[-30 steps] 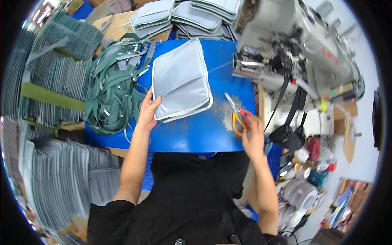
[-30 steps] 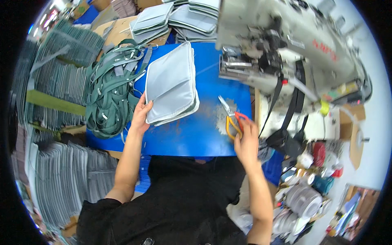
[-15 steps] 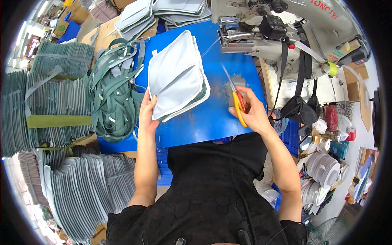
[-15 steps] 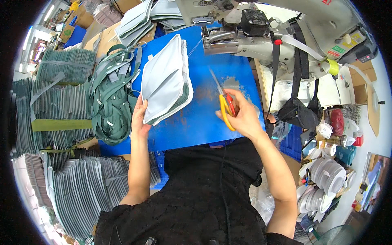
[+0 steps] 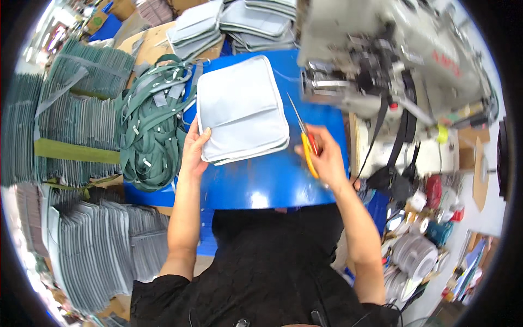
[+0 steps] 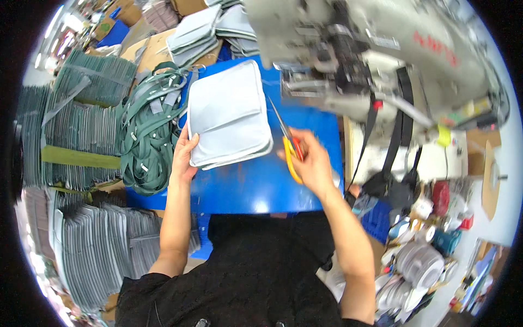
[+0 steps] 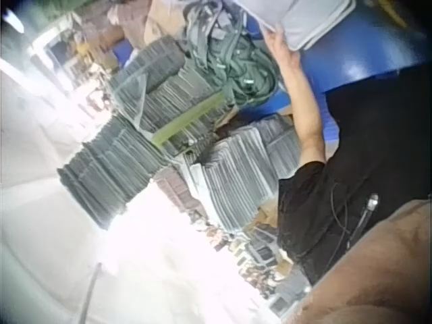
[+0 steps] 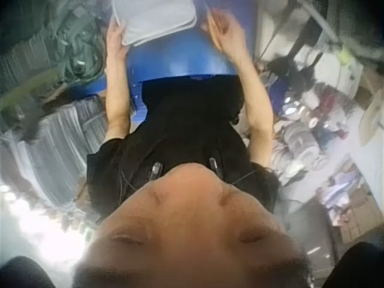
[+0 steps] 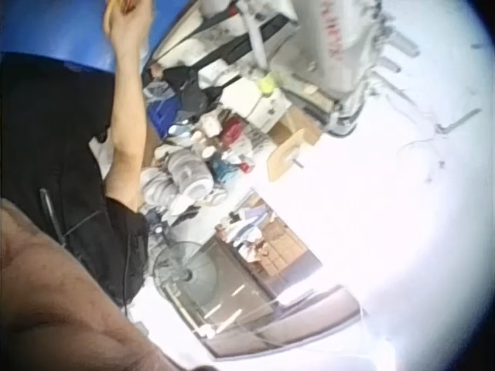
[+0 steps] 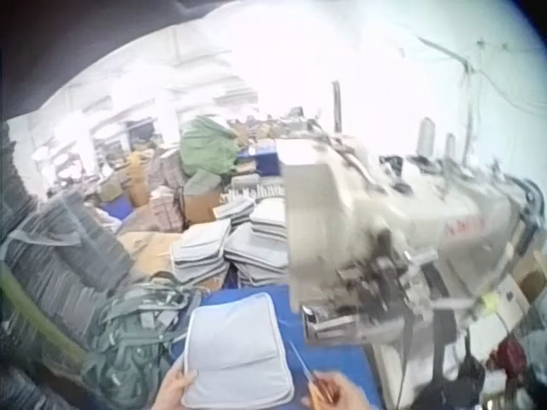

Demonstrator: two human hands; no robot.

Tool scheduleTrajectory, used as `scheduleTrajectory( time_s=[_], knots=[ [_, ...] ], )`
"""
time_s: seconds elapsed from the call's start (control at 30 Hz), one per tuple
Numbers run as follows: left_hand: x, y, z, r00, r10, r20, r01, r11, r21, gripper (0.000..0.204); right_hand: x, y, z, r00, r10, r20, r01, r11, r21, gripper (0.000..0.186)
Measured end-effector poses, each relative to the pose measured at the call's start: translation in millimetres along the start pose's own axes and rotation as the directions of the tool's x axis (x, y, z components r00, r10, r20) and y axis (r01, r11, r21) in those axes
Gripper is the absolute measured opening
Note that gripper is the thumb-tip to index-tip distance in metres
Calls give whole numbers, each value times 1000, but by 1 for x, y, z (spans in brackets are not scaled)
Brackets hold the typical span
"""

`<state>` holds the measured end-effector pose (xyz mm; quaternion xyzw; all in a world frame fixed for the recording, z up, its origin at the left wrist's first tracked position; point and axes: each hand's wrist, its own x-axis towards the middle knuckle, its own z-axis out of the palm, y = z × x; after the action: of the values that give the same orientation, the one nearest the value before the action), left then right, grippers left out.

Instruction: Sewing fabric components and mesh pockets to assemble small bags using an industrial sewing machine.

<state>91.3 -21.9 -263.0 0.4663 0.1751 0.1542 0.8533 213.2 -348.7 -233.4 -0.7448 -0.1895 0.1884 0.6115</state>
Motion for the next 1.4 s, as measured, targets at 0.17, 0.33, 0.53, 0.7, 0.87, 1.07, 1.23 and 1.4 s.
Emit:
scheduleTrajectory(
  time_s=[0.17, 0.33, 0.53, 0.7, 0.87, 1.07, 1.23, 1.4],
  knots=[
    [98, -24, 47, 962, 269, -45, -262, 958, 117, 71, -54, 69, -14, 984, 116, -136, -133, 984, -117, 52],
    [261, -76, 92, 756, 582, -301, -518, 812, 268, 76, -102, 80, -15, 935, 305, -179, -304, 952, 30, 52],
    [376, -65, 144, 757, 527, -386, -397, 840, 369, 100, -110, 78, -10, 934, 277, -224, -256, 960, 116, 50],
    [388, -52, 119, 959, 25, -281, 101, 899, 427, 93, -104, 71, -9, 924, 316, -215, -309, 949, 68, 50],
    [273, -95, 111, 990, 110, 91, -143, 777, 613, 51, -101, 79, -14, 907, 342, -248, -347, 938, 22, 49],
    [81, -51, 166, 916, 291, 277, -337, 932, 134, 30, -96, 23, -7, 907, 412, -86, -358, 863, 355, 63],
    [61, -37, 198, 814, 468, 344, -529, 842, 107, 27, -92, -68, -8, 973, 231, 4, -190, 791, 582, 71],
    [66, -34, 203, 794, 491, 358, -556, 825, 101, 15, -76, -108, -7, 963, 228, 146, -262, 658, 706, 70]
  ],
)
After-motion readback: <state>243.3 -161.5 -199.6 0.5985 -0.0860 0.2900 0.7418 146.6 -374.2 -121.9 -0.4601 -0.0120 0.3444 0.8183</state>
